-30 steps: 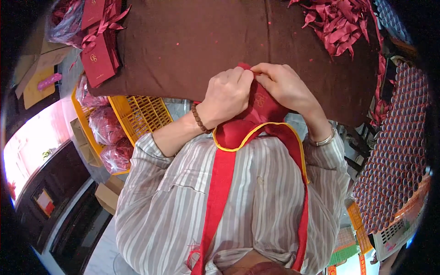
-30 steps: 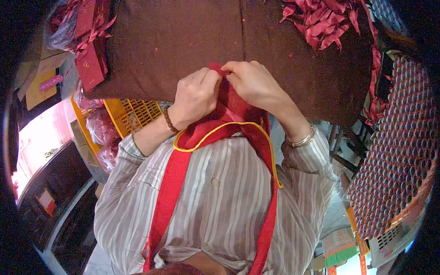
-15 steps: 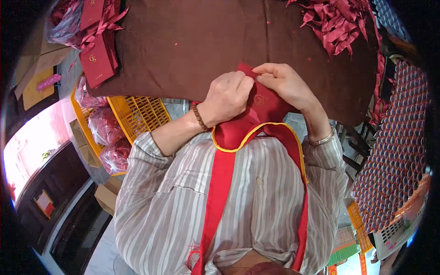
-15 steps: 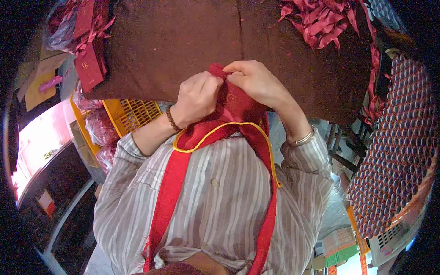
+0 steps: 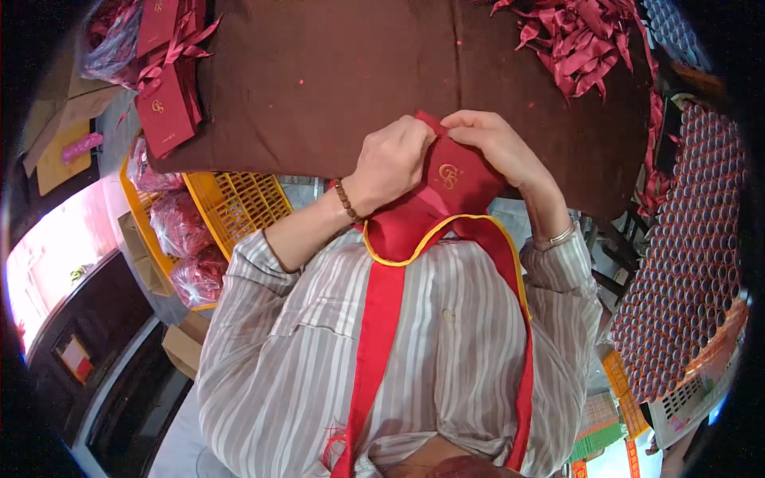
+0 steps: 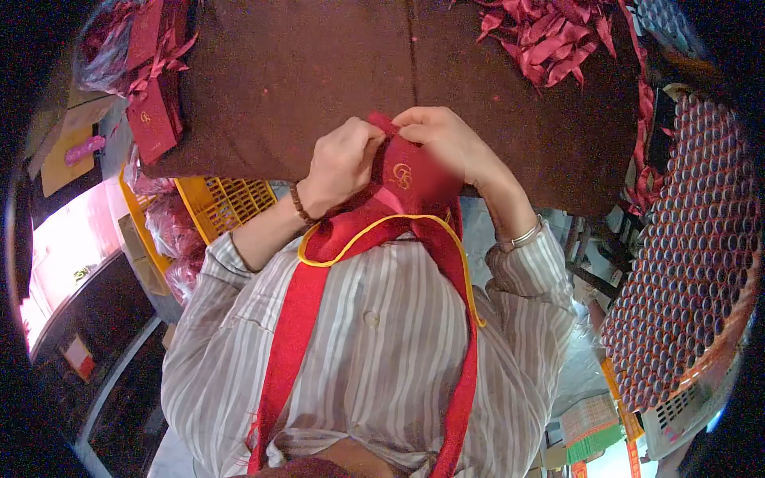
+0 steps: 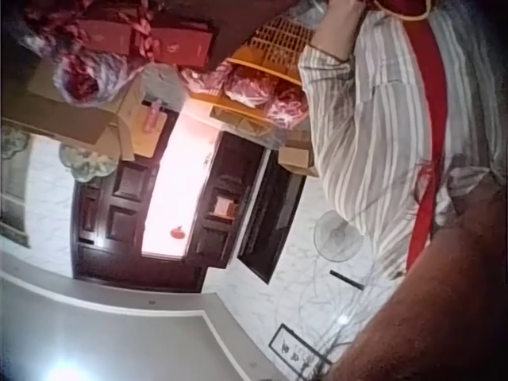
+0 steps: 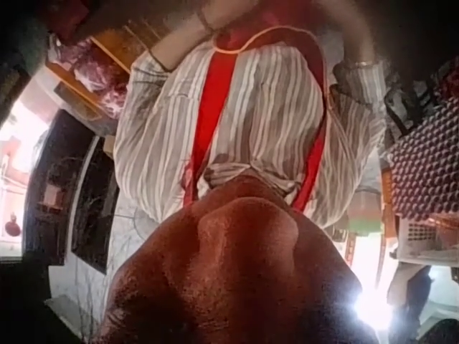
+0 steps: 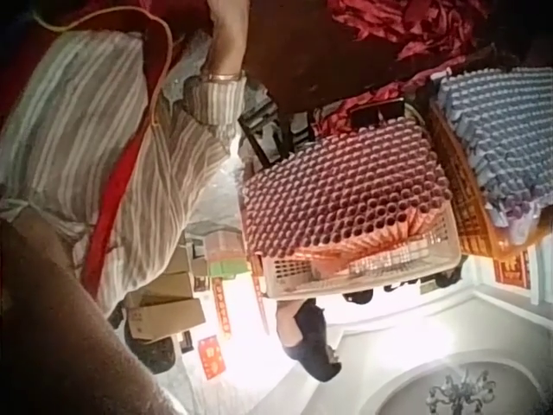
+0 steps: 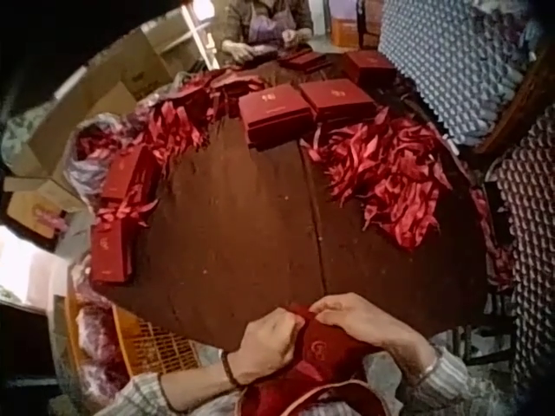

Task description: The person ties red ribbons onto small red gift boxes by hand.

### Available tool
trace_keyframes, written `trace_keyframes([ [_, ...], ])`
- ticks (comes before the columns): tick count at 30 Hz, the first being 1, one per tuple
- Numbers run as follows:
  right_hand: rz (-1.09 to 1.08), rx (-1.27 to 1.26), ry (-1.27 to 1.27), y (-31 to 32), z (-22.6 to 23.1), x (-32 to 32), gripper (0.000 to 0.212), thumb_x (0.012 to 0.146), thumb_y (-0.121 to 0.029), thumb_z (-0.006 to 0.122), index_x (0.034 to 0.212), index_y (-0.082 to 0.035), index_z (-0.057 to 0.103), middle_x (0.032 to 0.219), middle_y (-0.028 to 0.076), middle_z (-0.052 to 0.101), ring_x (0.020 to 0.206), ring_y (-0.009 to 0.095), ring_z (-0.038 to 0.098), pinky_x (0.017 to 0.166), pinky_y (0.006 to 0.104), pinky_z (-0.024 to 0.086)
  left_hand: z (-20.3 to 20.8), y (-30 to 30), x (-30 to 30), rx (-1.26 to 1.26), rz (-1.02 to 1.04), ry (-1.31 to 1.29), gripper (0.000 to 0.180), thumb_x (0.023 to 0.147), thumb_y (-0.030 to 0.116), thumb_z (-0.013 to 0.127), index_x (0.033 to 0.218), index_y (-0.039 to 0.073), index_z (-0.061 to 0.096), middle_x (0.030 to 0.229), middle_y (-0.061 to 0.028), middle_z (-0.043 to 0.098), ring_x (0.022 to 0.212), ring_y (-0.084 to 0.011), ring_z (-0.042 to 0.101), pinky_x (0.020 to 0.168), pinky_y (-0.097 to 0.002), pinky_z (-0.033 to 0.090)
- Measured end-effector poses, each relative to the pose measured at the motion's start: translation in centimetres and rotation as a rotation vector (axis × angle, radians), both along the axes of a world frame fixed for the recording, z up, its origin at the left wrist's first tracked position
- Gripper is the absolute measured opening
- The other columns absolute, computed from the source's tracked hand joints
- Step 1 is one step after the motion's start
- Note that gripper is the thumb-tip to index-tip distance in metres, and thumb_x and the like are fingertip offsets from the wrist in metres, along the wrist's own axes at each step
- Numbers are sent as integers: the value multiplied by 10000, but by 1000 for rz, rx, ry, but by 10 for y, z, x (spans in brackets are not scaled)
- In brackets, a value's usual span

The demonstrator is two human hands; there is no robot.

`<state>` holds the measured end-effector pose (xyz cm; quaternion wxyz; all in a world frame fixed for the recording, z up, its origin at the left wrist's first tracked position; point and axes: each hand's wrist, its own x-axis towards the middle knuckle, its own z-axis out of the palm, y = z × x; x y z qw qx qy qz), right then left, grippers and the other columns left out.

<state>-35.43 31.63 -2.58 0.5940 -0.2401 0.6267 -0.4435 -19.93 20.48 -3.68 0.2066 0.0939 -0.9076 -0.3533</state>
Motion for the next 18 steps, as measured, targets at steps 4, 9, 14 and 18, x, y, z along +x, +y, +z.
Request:
trace_keyframes([
  [4,33,-21,-60,-7,-4,-7,240,851,-101,481,1013,46,579,904,25,613,819,84,551,748,216,435,5,-3,-5,-32,13,-36,164,714,-11,583,859,40,525,741,-139,539,664,-313,566,550,-377,456],
  [9,66,-94,264,-4,22,-3,228,850,-122,501,975,39,605,923,69,637,857,130,578,776,269,454,27,-1,-9,-235,-80,16,197,649,34,550,842,34,507,712,-121,505,652,-299,537,584,-386,454],
  [14,171,-209,508,-13,16,-2,236,808,-194,535,916,-12,639,912,172,636,880,290,611,782,367,468,9,-8,-5,-212,-85,-61,257,692,6,554,946,42,538,811,-143,545,737,-319,550,650,-408,463],
  [18,130,-133,371,-7,19,-2,277,769,-186,537,948,1,636,916,183,644,885,270,621,790,360,464,25,-11,-13,-241,-146,-45,95,758,25,561,849,35,536,770,-120,517,737,-306,525,665,-408,435],
])
